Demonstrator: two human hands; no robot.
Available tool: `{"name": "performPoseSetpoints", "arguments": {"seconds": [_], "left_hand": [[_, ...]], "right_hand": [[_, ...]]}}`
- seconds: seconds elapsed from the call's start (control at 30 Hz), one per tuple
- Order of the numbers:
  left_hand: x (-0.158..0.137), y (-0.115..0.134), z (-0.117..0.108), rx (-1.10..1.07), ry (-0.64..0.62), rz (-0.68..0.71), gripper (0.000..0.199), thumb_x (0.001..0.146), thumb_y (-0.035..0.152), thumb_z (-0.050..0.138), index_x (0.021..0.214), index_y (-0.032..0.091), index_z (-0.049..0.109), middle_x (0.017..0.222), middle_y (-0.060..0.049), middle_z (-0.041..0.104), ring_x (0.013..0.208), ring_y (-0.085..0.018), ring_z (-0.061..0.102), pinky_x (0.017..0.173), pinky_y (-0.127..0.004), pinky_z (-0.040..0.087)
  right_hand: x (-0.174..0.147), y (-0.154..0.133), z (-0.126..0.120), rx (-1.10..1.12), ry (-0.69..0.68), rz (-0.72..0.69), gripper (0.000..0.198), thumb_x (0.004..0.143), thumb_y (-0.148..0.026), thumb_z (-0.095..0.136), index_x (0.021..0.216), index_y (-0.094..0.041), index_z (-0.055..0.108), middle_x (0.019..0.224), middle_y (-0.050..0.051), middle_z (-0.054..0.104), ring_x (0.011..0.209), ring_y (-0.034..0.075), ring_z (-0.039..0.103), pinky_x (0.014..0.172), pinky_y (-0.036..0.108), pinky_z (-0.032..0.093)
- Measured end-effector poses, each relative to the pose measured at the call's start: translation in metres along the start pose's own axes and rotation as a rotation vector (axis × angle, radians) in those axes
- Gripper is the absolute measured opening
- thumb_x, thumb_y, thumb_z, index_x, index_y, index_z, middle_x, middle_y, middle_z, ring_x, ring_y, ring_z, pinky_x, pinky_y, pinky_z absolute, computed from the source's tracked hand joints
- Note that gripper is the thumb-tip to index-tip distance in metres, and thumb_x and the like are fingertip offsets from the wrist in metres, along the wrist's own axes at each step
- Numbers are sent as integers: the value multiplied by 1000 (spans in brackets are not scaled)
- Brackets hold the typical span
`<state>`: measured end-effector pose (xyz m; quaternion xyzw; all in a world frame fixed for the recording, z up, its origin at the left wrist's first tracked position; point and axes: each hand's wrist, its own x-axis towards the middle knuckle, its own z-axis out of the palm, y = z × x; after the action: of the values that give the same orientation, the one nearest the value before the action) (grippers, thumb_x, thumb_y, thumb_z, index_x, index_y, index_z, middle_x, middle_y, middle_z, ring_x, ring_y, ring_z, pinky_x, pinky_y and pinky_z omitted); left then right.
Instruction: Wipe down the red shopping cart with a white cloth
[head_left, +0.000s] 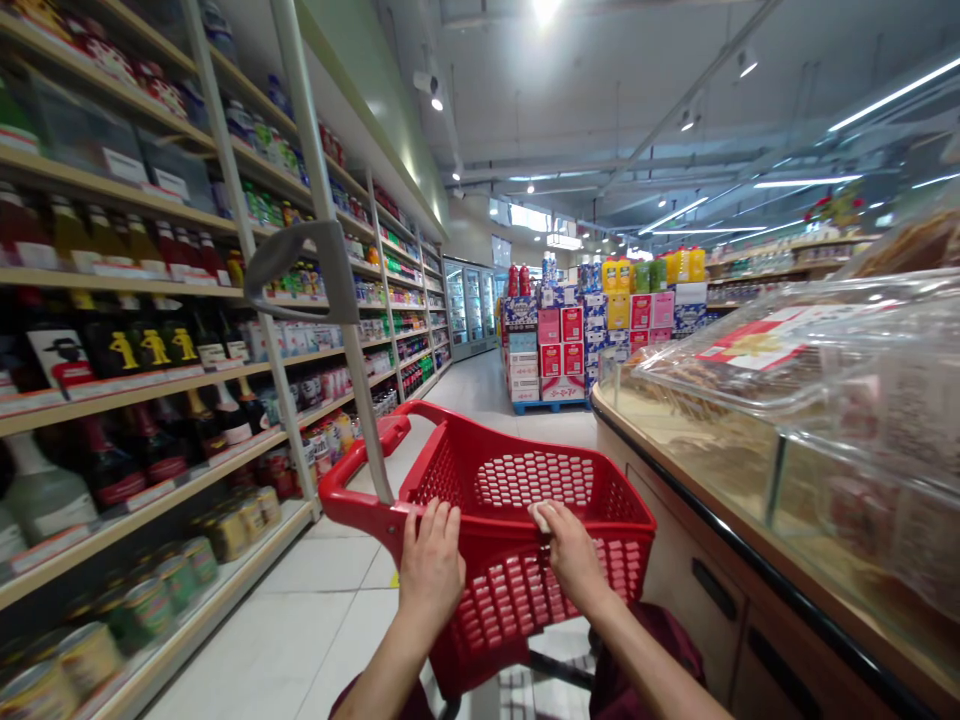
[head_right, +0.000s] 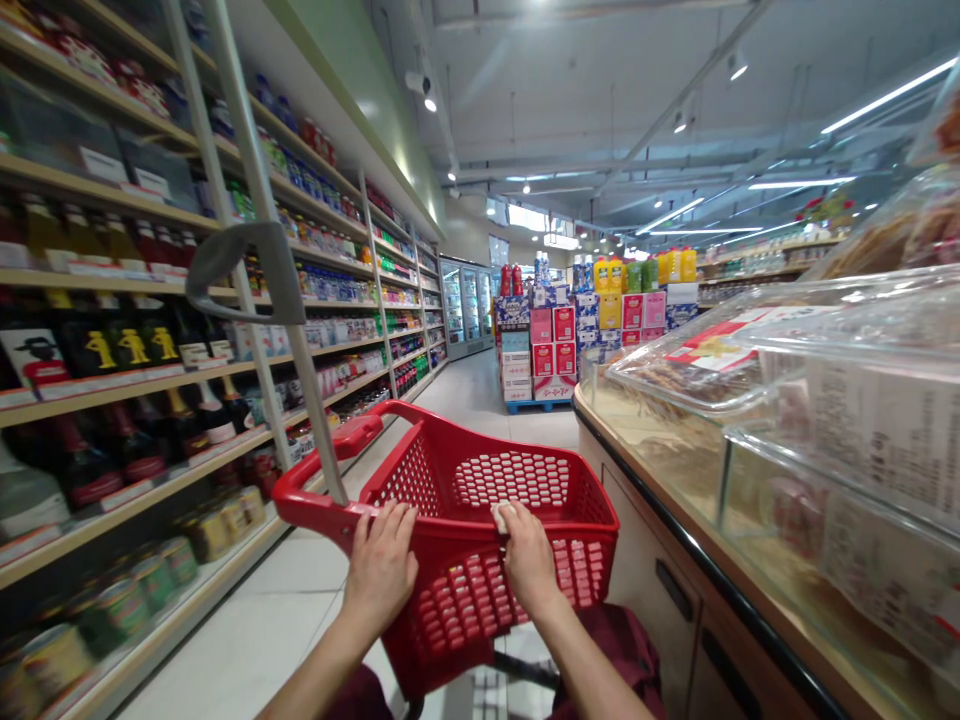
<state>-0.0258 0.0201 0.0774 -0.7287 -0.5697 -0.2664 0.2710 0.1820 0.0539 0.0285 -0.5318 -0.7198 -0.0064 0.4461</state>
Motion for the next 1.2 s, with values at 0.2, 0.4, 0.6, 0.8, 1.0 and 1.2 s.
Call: {"name": "performPoseSetpoints", "arguments": {"seconds": [0.2,0.4,0.6,0.8,1.0,1.2], "left_hand": [[0,0,0,-5,-10,-9,45,66,11,43,109,13,54,115,-10,56,113,-24,42,102,-42,19],[0,0,1,-5,11,-4,45,65,11,43,109,14,55,114,-10,56,112,-24,43,101,-43,20],[0,-1,3,-6,11,-4,45,65,11,43,108,13,55,115,-10,56,113,-24,42,101,-43,20],[1,2,-3,2,4,-5,44,66,10,42,107,12,55,114,-10,56,112,-24,43,101,-43,21],[0,2,-3,0,4,-4,43,66,10,42,108,12,55,114,-10,56,113,-24,43,101,-42,21],[0,2,-3,0,5,-7,43,67,10,41,108,11,55,114,-10,56,112,-24,43,101,-42,21]], "right_hand": [[-2,1,2,-12,12,-13,46,71,0,32,107,-17,56,111,8,56,108,17,47,92,35,38],[-3,0,4,-15,59,-16,48,69,1,33,106,-18,57,111,8,56,106,17,49,91,35,39],[-4,2,6,-27,74,-21,50,68,2,33,106,-19,56,110,6,57,108,17,48,92,35,39],[-6,0,6,-38,47,-15,52,66,3,32,108,-18,55,111,7,56,110,18,45,94,36,37],[-6,-2,5,-42,54,-26,53,65,3,31,108,-17,55,111,7,56,110,18,45,94,38,36],[-8,-3,6,-53,72,-25,54,64,3,31,108,-16,55,112,8,55,110,19,45,94,39,36]]}}
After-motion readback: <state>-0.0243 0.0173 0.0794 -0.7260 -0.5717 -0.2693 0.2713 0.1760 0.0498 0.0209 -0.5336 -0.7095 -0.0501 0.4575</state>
